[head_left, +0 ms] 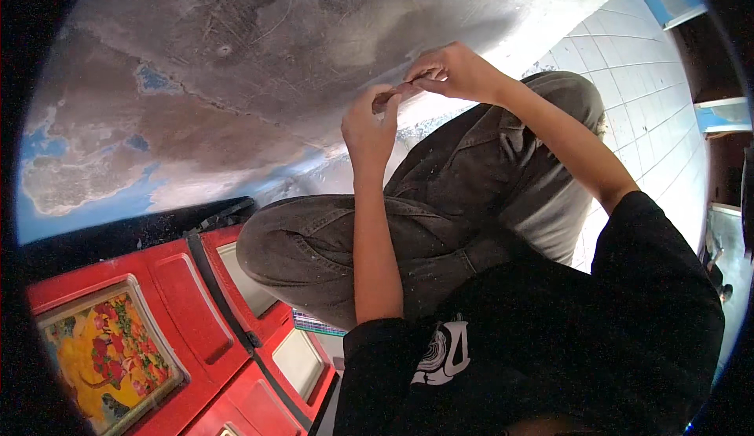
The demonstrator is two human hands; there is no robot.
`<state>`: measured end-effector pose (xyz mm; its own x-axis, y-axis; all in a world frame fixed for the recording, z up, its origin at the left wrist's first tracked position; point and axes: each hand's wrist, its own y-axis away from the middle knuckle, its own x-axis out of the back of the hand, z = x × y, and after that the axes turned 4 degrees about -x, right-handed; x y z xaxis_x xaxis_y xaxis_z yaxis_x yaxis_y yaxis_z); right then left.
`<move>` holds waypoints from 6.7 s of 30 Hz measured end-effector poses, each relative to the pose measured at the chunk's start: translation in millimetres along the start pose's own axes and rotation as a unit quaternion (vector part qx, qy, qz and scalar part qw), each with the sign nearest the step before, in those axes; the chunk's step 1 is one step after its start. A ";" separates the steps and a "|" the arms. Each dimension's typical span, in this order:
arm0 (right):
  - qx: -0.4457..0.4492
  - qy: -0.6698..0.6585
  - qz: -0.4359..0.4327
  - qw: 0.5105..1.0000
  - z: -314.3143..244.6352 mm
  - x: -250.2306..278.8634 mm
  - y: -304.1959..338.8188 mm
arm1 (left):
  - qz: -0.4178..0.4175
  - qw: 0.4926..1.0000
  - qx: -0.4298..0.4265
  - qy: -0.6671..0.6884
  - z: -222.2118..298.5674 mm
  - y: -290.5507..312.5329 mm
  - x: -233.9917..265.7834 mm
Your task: The person sands a wall using sandpaper, folds the sandpaper, and continues sanding the wall surface by hand.
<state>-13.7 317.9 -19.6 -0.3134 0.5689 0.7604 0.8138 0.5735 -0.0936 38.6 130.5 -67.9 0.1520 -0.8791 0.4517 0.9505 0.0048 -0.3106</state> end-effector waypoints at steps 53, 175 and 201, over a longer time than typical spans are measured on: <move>-0.131 -0.175 -0.093 0.971 7.2 -2.5 2.8 | 0.087 0.896 0.118 0.418 6.2 -7.3 14.4; -0.110 0.094 0.249 0.958 -72.5 107.6 -18.2 | 0.023 0.993 0.094 0.068 -11.9 -1.7 -5.1; -0.116 0.229 0.229 0.939 24.3 -5.2 -22.7 | 0.026 0.997 0.058 0.053 -8.5 -3.2 -10.7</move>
<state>-42.4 316.3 -37.0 0.2957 0.3812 0.8759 0.9134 0.1558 -0.3762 31.6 135.9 -78.8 0.1782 -0.9219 0.3440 0.9679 0.1012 -0.2302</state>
